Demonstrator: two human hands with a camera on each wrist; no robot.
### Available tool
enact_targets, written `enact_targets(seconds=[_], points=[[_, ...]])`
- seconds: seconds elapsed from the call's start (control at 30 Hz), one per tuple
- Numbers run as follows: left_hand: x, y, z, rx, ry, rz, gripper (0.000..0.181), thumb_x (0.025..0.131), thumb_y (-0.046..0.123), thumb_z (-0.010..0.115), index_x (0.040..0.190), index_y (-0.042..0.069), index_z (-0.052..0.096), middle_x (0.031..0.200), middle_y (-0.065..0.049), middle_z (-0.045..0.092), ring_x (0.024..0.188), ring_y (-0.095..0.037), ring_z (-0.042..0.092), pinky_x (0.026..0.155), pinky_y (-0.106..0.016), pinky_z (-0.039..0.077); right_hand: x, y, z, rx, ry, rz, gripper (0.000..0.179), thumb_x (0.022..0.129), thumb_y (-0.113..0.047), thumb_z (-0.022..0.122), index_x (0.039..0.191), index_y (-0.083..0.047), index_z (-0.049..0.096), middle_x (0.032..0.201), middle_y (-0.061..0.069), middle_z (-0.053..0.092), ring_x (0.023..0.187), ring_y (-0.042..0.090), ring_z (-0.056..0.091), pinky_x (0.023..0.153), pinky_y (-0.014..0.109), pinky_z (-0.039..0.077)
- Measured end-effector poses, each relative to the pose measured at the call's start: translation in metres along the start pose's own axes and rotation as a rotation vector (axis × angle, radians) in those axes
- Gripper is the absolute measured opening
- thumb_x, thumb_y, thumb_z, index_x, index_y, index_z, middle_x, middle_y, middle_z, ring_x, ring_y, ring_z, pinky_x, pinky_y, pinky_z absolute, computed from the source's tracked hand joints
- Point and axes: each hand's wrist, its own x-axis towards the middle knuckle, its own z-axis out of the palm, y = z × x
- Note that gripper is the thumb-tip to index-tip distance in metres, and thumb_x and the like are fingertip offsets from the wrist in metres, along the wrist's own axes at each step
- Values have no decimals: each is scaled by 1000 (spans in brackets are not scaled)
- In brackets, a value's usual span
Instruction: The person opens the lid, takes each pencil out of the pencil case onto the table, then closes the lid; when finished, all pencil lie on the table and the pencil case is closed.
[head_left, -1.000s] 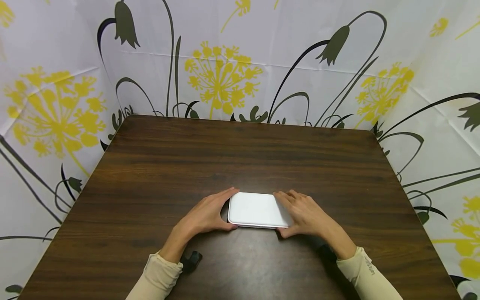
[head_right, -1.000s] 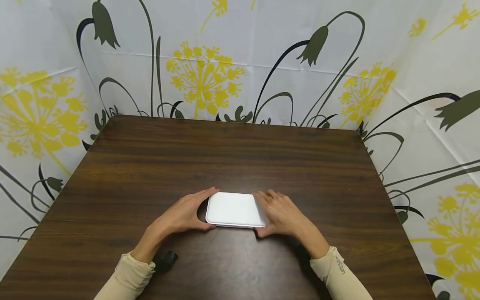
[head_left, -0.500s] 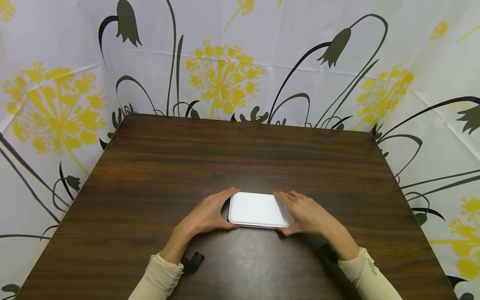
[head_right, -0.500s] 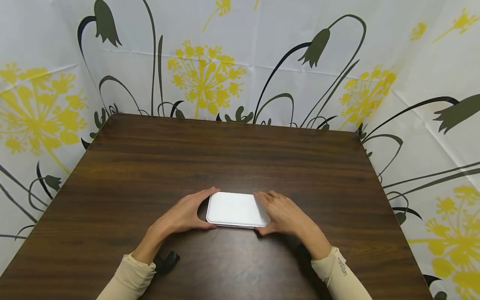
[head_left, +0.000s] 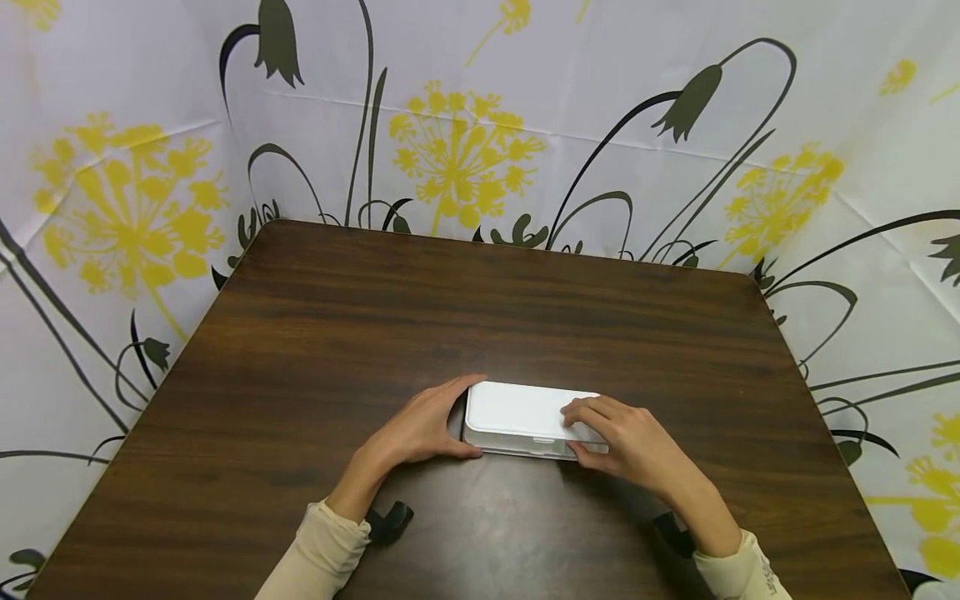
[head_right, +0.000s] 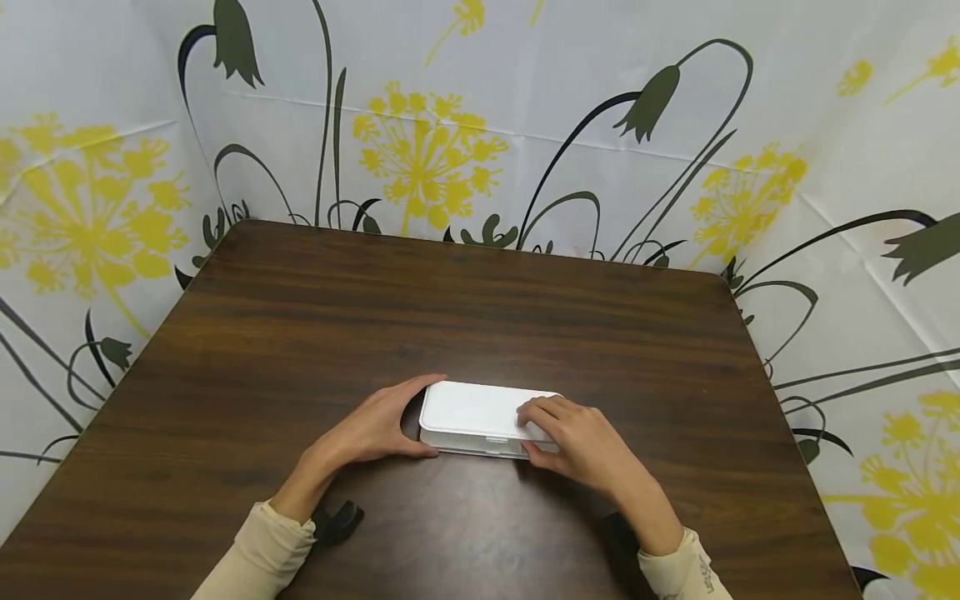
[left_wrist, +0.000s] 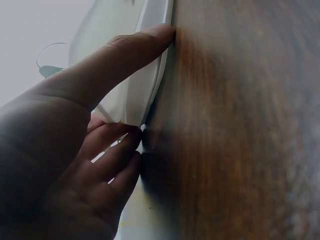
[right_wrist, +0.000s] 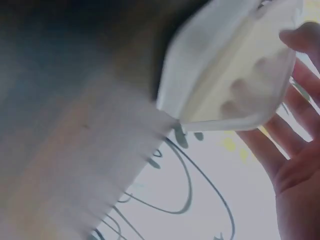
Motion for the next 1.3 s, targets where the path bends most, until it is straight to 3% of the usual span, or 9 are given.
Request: enact_targets(seconds=[0.13,0.3,0.4,0.53,0.63,0.77,0.93,1.07,1.3], points=[[-3,-2,3,-46,8,-11,109,64,38,93,153,15,33,146,-3,46,131,-20,45,103,-42,39,5,-3,-10,-39,56,12,27,77,-13,81,100,-17,68,100,-9,67,83,8,66,54,25,51],[-12,-5,9,-90,26,-29,111,67,36,92,155,13,28,149,-8,43,134,-22,42,106,-43,37,8,-9,-16,-103,142,-8,32,69,-9,87,96,-15,70,95,-7,67,80,10,66,53,27,51],[-14,-6,11,-91,58,-12,112,66,35,92,154,12,28,147,-9,45,133,-24,43,105,-45,37,12,-7,-16,-126,226,-15,34,65,-6,89,94,-15,73,94,-6,67,79,11,66,52,27,51],[-14,-7,11,-116,96,31,114,65,31,93,155,10,26,144,-7,49,131,-23,45,105,-44,38,27,6,-18,-173,301,41,26,70,-7,88,90,-15,75,88,-6,69,73,10,65,49,30,50],[-13,-9,11,-137,108,50,115,65,29,94,155,7,24,144,-6,50,132,-22,45,105,-44,37,44,25,-17,-208,291,120,17,75,-12,86,88,-16,76,85,-6,70,71,11,63,48,32,48],[-13,-11,12,-143,103,27,114,67,33,92,155,8,24,146,-4,49,133,-20,43,106,-43,35,65,61,-3,-212,210,240,10,79,-16,83,88,-16,78,84,-5,71,72,15,64,50,34,48],[-13,-6,17,-110,82,-10,101,70,41,89,151,12,36,150,-8,43,136,-25,40,106,-48,35,70,89,19,-168,123,357,8,80,-17,82,87,-17,78,83,-7,71,75,14,67,55,38,50],[-13,-5,16,-96,87,4,96,71,40,88,149,13,40,152,-13,39,136,-28,39,106,-50,35,70,92,22,-179,139,361,8,80,-17,83,86,-18,78,83,-7,71,75,14,67,55,39,50],[-13,-7,11,-91,118,12,94,70,38,89,148,12,42,151,-15,39,136,-27,40,106,-48,36,79,82,8,-226,156,307,9,81,-16,82,89,-16,78,86,-4,72,77,16,67,56,38,50]])
